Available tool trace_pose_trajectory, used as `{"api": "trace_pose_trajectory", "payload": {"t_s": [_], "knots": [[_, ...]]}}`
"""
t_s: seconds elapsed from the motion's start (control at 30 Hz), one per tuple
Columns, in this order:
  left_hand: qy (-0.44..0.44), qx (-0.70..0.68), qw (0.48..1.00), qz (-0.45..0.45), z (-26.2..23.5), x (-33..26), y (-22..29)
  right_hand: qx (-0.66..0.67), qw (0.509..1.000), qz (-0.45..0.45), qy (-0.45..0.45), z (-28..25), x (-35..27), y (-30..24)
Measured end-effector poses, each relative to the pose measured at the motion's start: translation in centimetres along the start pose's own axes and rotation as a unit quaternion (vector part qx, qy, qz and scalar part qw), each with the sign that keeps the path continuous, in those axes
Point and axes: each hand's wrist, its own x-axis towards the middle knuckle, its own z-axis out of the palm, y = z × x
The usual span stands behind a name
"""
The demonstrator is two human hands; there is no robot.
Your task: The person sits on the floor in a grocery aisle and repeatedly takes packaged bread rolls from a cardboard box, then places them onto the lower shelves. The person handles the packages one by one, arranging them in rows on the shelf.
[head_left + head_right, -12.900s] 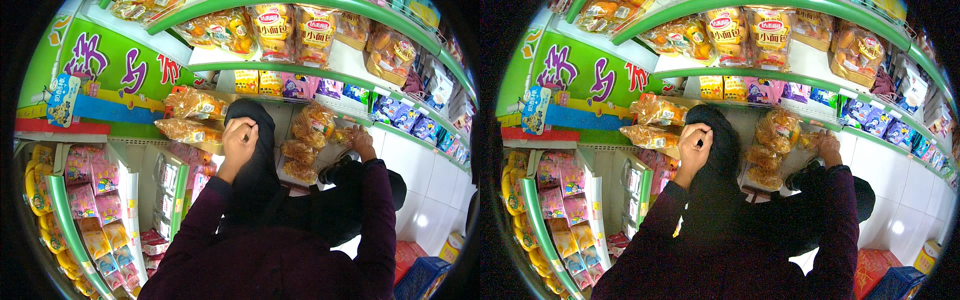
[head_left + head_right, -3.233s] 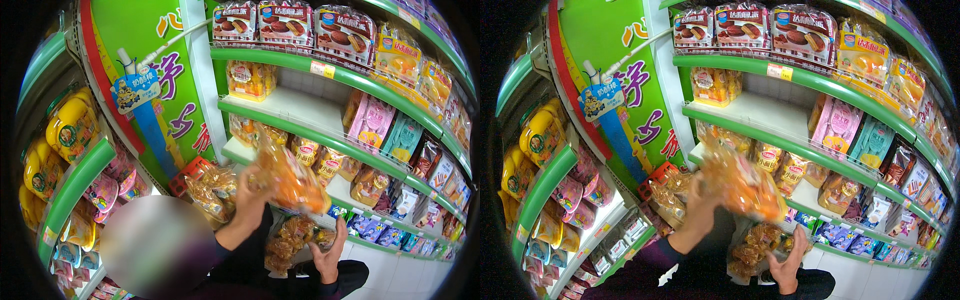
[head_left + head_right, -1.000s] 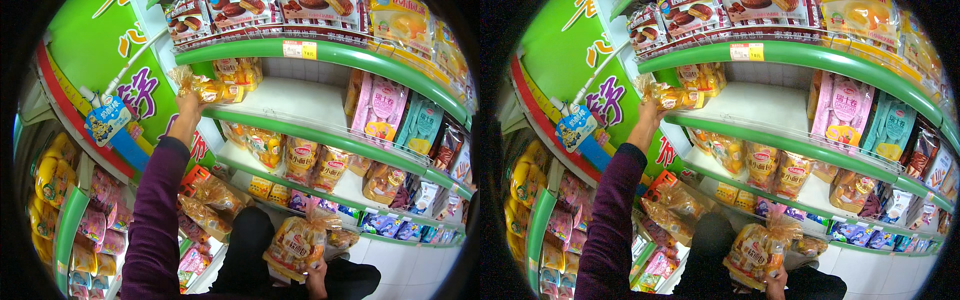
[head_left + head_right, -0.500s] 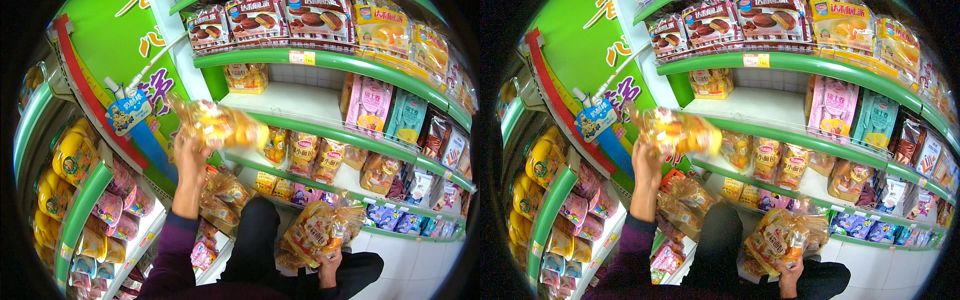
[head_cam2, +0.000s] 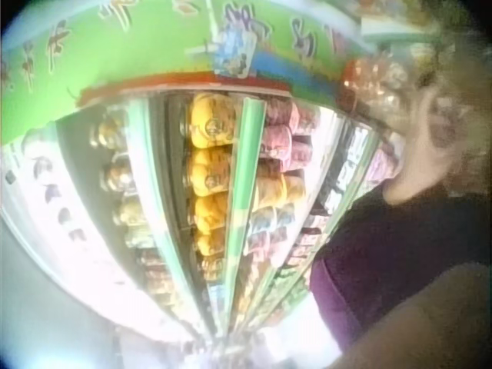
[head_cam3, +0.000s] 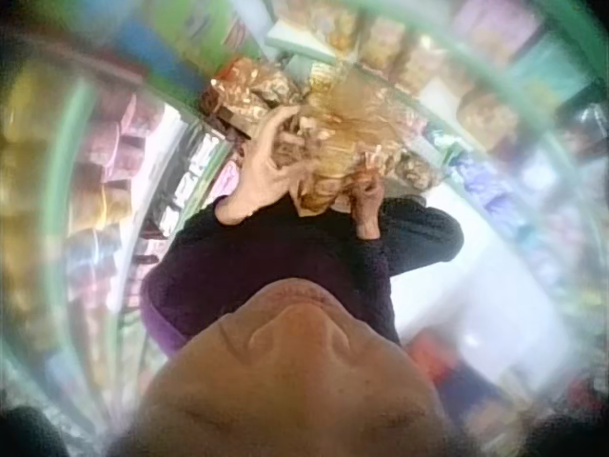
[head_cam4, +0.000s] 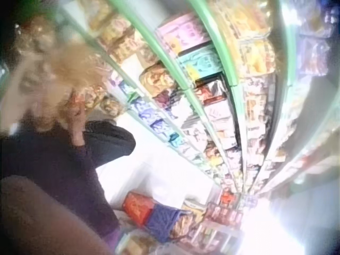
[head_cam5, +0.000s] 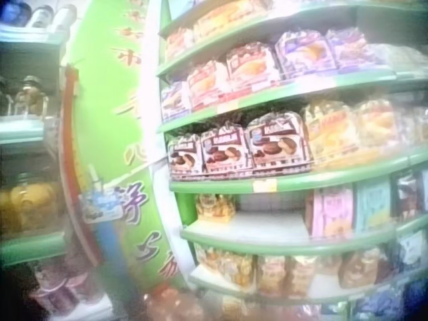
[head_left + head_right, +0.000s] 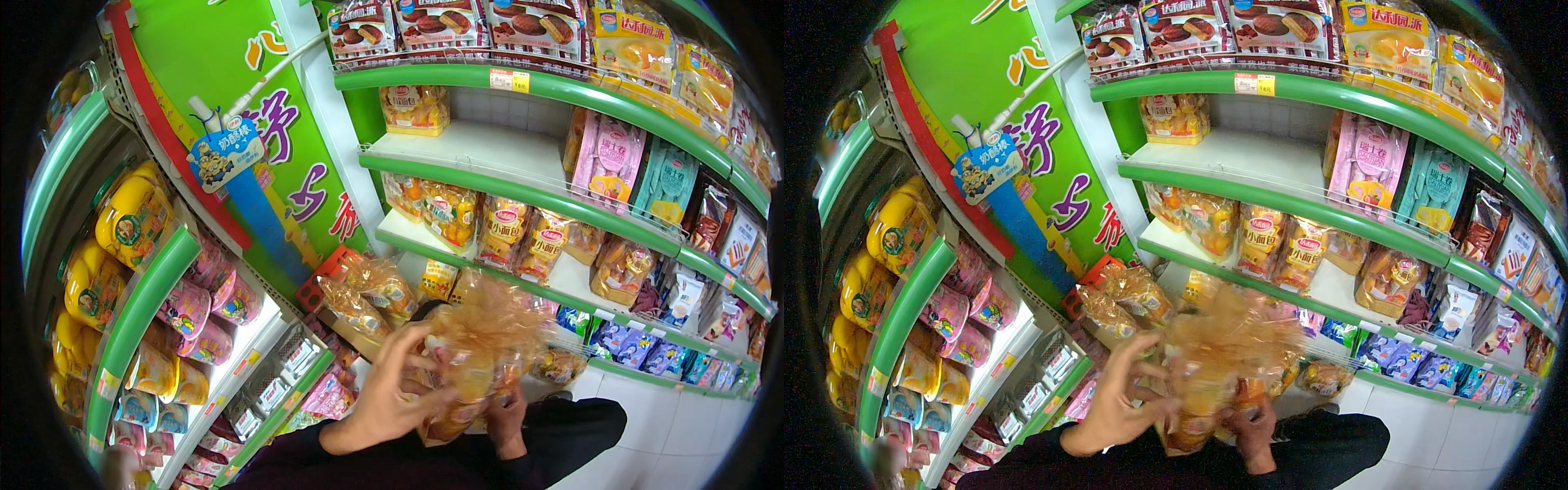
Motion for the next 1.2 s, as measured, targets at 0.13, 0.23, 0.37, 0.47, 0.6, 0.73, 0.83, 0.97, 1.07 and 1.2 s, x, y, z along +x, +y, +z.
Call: {"api": "trace_pose_trajectory", "payload": {"t_s": [0.13,0.23,0.37,0.47,0.6,0.73,0.83,0.97,1.07,1.2], "knots": [[-0.122,0.370,0.907,0.162,1.0,-0.2,-1.4,0.066,0.992,0.024,-0.106,0.3,-1.1,4.4],[-0.131,0.297,0.942,0.086,1.1,-1.1,-4.7,0.108,0.980,0.092,-0.138,-1.7,-1.6,7.8],[-0.092,0.235,0.965,0.064,0.0,-0.2,-8.6,0.185,0.960,0.135,-0.163,-3.8,0.4,10.7],[-0.020,0.420,0.904,0.077,-1.0,1.1,-8.5,0.171,0.964,0.158,-0.131,-3.6,0.8,9.2],[-0.157,0.149,0.966,-0.141,-2.7,0.3,-16.5,0.284,0.945,0.117,-0.112,-3.8,0.8,8.7],[-0.196,0.026,0.962,-0.190,-2.8,-0.2,-17.1,0.309,0.947,0.056,-0.061,-1.6,0.0,3.8],[-0.161,0.086,0.965,-0.185,-2.1,-0.1,-16.2,0.069,0.992,0.045,-0.093,-1.0,-1.8,2.9],[-0.092,0.095,0.974,-0.183,-0.5,0.2,-15.1,0.093,0.985,0.086,-0.119,0.5,-1.6,0.5],[-0.017,-0.036,0.977,-0.209,0.3,-0.5,-15.7,0.146,0.980,0.097,-0.090,2.0,-1.7,-0.2],[-0.037,-0.031,0.985,-0.167,-0.7,-2.0,-16.8,0.159,0.979,0.084,-0.094,2.1,-1.6,1.6]]}}
